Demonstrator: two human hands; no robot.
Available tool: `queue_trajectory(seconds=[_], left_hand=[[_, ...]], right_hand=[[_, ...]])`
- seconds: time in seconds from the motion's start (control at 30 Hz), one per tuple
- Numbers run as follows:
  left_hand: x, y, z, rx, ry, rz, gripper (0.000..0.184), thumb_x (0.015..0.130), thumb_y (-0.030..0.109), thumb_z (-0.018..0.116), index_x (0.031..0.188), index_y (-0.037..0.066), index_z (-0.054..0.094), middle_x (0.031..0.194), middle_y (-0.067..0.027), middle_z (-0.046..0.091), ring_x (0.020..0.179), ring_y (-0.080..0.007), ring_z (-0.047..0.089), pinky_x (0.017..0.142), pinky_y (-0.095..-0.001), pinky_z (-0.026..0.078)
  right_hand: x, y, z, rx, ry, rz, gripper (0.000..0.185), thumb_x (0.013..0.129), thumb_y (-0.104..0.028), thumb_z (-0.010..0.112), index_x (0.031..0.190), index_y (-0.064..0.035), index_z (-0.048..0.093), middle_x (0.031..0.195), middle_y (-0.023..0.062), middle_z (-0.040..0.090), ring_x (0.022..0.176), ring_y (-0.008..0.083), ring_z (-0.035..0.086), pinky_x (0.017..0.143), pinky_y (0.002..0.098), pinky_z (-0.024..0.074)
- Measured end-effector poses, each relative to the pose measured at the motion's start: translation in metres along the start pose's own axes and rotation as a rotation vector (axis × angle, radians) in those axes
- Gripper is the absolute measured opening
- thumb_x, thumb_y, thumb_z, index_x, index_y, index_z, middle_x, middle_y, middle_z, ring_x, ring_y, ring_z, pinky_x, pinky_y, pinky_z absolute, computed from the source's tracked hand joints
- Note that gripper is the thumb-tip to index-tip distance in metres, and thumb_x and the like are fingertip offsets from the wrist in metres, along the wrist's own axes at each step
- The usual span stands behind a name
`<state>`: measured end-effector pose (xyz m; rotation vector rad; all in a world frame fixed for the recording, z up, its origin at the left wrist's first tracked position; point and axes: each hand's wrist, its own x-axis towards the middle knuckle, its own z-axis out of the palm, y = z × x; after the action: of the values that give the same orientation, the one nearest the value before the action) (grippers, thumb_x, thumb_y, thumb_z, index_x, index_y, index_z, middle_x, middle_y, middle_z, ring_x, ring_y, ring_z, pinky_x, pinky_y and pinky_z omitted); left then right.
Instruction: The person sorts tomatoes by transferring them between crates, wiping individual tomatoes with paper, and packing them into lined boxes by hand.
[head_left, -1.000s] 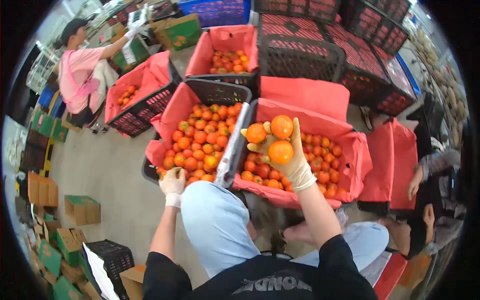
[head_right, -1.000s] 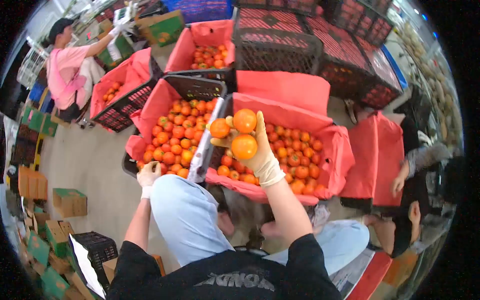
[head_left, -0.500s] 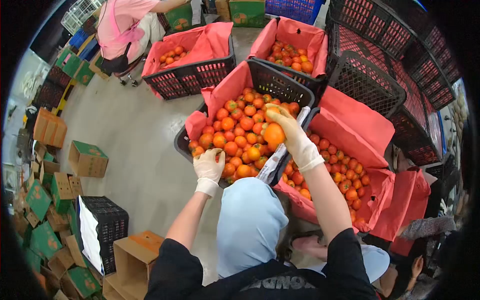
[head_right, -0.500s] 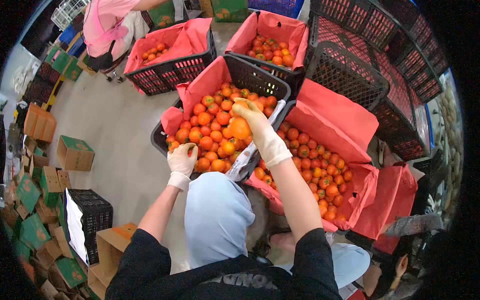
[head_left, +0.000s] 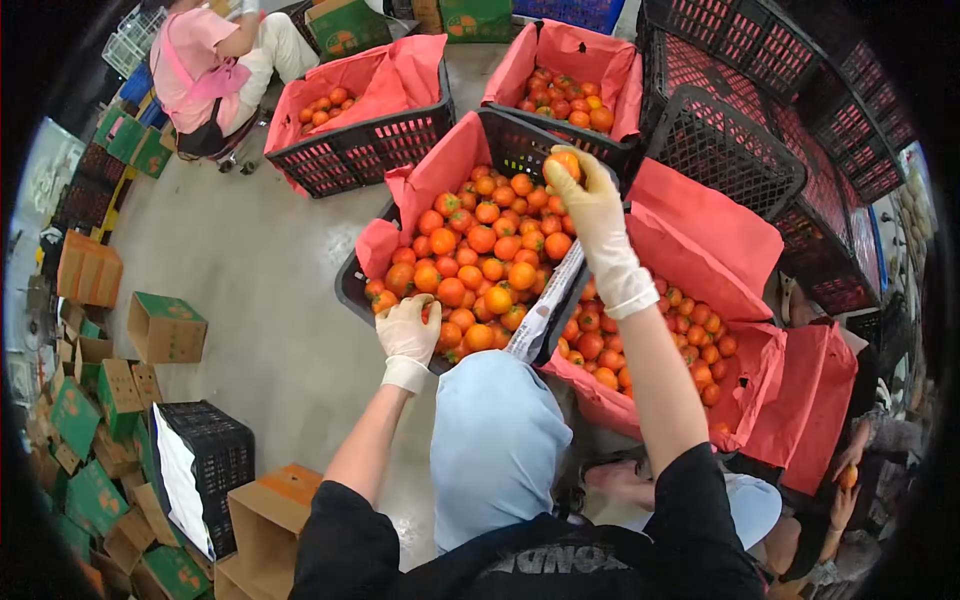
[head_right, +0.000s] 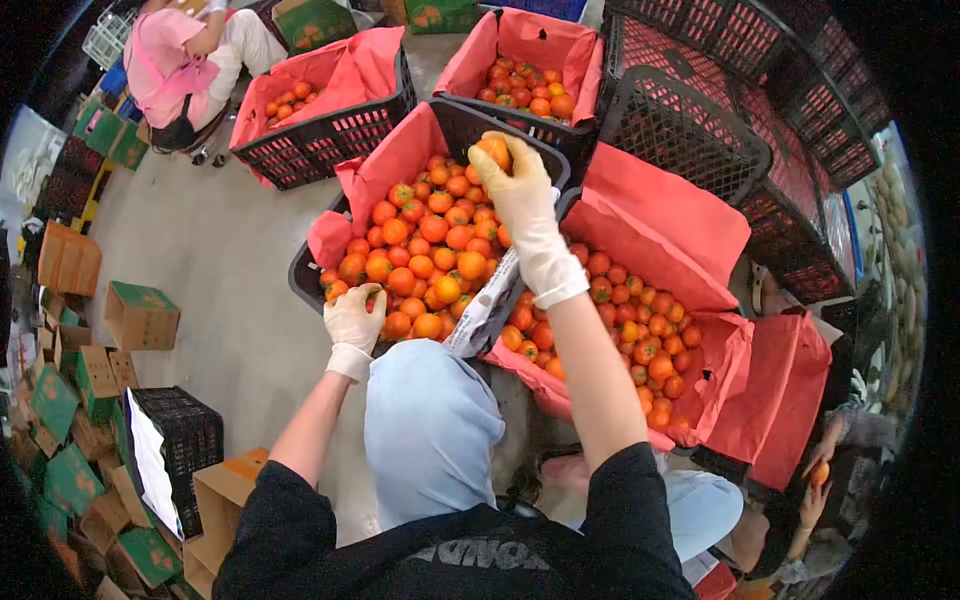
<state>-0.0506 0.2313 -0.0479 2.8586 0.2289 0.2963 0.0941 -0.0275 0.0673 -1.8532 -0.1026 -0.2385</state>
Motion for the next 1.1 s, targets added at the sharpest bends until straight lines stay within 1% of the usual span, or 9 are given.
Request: queue_trajectory(seconds=[0.13, 0.23, 0.33, 0.53, 0.63, 0.73, 0.93, 1.03, 1.1], left_hand=[[-0.004, 0.001, 0.0, -0.026, 0.008, 0.044, 0.028, 0.085, 0.038, 0.063, 0.099, 0.016, 0.072, 0.085, -0.0059, 0.071, 0.085, -0.025, 0.067, 0.084, -0.0444, 0.045], [0.009, -0.004, -0.004, 0.132, -0.26, 0.072, 0.045, 0.083, 0.042, 0.066, 0.119, 0.016, 0.064, 0.101, -0.0132, 0.068, 0.092, -0.0318, 0.065, 0.083, -0.0463, 0.049], [0.052, -0.015, 0.026, -0.142, -0.028, 0.112, 0.053, 0.082, 0.04, 0.069, 0.124, 0.01, 0.06, 0.105, -0.0192, 0.066, 0.098, -0.0382, 0.063, 0.089, -0.0466, 0.049], [0.103, 0.011, 0.061, 0.068, -0.192, -0.039, 0.054, 0.079, 0.058, 0.065, 0.081, 0.004, 0.066, 0.087, -0.0206, 0.069, 0.08, -0.0385, 0.067, 0.073, -0.0514, 0.053], [0.117, 0.007, 0.101, -0.077, -0.159, -0.104, 0.058, 0.078, 0.053, 0.07, 0.1, -0.001, 0.063, 0.093, -0.0254, 0.068, 0.087, -0.0415, 0.065, 0.08, -0.0501, 0.051], [0.133, -0.016, 0.134, -0.551, -0.233, -0.093, 0.078, 0.075, 0.026, 0.079, 0.137, -0.007, 0.043, 0.131, -0.0237, 0.056, 0.119, -0.0297, 0.055, 0.101, -0.0367, 0.044], [0.187, -0.001, 0.094, -0.776, -0.163, 0.1, 0.067, 0.075, 0.016, 0.078, 0.128, -0.005, 0.043, 0.116, -0.016, 0.055, 0.106, -0.0245, 0.056, 0.096, -0.0345, 0.045], [0.168, 0.089, 0.008, -0.783, -0.262, 0.398, 0.058, 0.076, 0.009, 0.075, 0.125, -0.001, 0.045, 0.116, -0.0112, 0.052, 0.106, -0.021, 0.054, 0.096, -0.0326, 0.044], [0.121, 0.16, -0.047, -0.795, -0.425, 0.568, 0.057, 0.075, 0.007, 0.074, 0.124, 0.001, 0.045, 0.117, -0.0098, 0.052, 0.107, -0.0196, 0.053, 0.095, -0.0323, 0.045]], right_hand=[[-0.047, 0.027, 0.003, -0.176, -0.25, -0.178, 0.052, 0.088, -0.023, 0.07, 0.132, 0.0014, 0.053, 0.127, 0.017, 0.059, 0.118, 0.0222, 0.054, 0.105, 0.0353, 0.0391], [-0.104, 0.018, -0.034, -0.022, -0.125, -0.01, 0.039, 0.094, -0.018, 0.061, 0.127, 0.0013, 0.057, 0.126, 0.012, 0.06, 0.115, 0.0191, 0.056, 0.102, 0.032, 0.0417], [-0.178, 0.015, -0.092, 0.097, 0.054, 0.202, 0.026, 0.097, -0.008, 0.055, 0.121, 0.0013, 0.059, 0.123, 0.0098, 0.061, 0.11, 0.0161, 0.058, 0.094, 0.0288, 0.0476], [-0.329, 0.056, -0.217, 0.01, 0.511, 0.542, 0.025, 0.099, -0.014, 0.054, 0.118, -0.001, 0.062, 0.116, 0.0081, 0.065, 0.093, 0.0129, 0.064, 0.079, 0.0256, 0.0515], [-0.393, 0.06, -0.252, 0.147, 0.82, 0.636, 0.027, 0.101, -0.024, 0.052, 0.113, -0.0037, 0.065, 0.103, 0.0064, 0.069, 0.08, 0.013, 0.066, 0.069, 0.0265, 0.051], [-0.441, 0.061, -0.26, 0.351, 1.014, 0.802, 0.034, 0.101, -0.033, 0.049, 0.105, -0.0058, 0.067, 0.096, 0.0047, 0.071, 0.076, 0.0138, 0.067, 0.064, 0.0256, 0.0485], [-0.463, 0.126, -0.288, 0.949, 1.218, 0.873, 0.061, 0.096, -0.05, 0.05, 0.137, -0.0056, 0.043, 0.13, 0.0142, 0.056, 0.121, 0.0245, 0.052, 0.105, 0.0434, 0.039], [-0.497, 0.296, -0.322, 0.549, 0.999, 0.541, 0.07, 0.091, -0.058, 0.053, 0.139, -0.0085, 0.044, 0.138, 0.0114, 0.052, 0.126, 0.0289, 0.048, 0.109, 0.0473, 0.0353], [-0.458, 0.291, -0.357, 1.659, 1.195, 0.593, 0.06, 0.091, -0.055, 0.056, 0.131, -0.0113, 0.053, 0.134, 0.0154, 0.055, 0.122, 0.0329, 0.052, 0.104, 0.0489, 0.0429]])
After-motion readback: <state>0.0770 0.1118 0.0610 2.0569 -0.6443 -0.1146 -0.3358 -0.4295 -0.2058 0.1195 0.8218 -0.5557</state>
